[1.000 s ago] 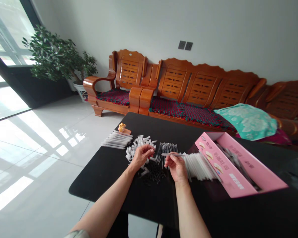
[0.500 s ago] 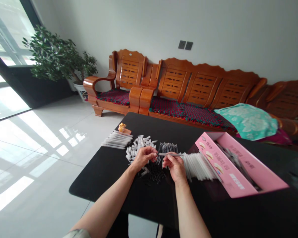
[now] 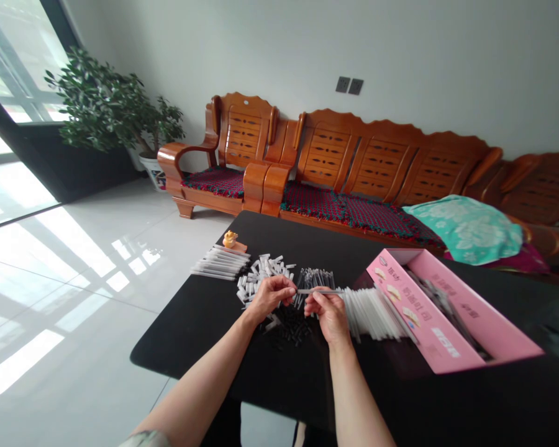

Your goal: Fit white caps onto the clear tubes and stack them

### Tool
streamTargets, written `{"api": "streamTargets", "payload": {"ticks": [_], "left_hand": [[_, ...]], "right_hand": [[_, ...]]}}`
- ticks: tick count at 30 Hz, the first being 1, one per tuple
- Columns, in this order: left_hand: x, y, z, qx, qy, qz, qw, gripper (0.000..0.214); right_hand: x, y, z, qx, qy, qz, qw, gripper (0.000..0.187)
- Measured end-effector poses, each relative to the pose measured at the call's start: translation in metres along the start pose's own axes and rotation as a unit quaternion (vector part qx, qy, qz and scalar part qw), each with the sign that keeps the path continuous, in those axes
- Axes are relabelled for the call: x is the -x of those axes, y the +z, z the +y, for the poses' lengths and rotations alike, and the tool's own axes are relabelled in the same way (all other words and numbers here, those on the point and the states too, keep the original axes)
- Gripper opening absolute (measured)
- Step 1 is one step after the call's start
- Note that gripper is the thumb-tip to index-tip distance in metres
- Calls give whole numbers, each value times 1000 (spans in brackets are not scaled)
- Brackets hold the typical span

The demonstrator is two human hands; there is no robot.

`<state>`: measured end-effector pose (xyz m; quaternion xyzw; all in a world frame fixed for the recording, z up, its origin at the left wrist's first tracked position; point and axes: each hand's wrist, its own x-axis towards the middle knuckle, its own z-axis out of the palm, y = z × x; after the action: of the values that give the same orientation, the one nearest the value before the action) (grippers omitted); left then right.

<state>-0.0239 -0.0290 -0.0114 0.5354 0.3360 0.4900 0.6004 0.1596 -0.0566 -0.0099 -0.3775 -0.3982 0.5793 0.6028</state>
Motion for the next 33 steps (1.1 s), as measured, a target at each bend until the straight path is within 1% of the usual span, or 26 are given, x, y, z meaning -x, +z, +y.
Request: {"api": "streamTargets", "payload": {"ticks": [6, 14, 18, 23, 29, 31, 33], "left_hand": [[0, 1, -1, 7, 5, 13, 1000, 35], [1, 4, 3, 27, -3, 18, 999, 35], [1, 4, 3, 30, 15, 17, 999, 33], [1, 3, 1, 12, 30, 30, 999, 32], [4, 5, 5, -70, 64, 50, 994, 26], [4, 6, 5, -80, 65, 51, 993, 30], [3, 5, 5, -74, 59, 40, 995, 37]], "right_hand": [[0, -1, 1, 6, -2, -3, 1000, 19], [0, -1, 2, 10, 0, 0, 1000, 20], [0, -2, 2, 12, 2, 2, 1000, 21], [1, 0, 1, 14, -2, 5, 1000, 19], [0, 0, 2, 4, -3, 15, 1000, 17], [0, 0, 3, -8, -1, 15, 1000, 17], [0, -1, 3, -24, 0, 17, 1000, 16]]}}
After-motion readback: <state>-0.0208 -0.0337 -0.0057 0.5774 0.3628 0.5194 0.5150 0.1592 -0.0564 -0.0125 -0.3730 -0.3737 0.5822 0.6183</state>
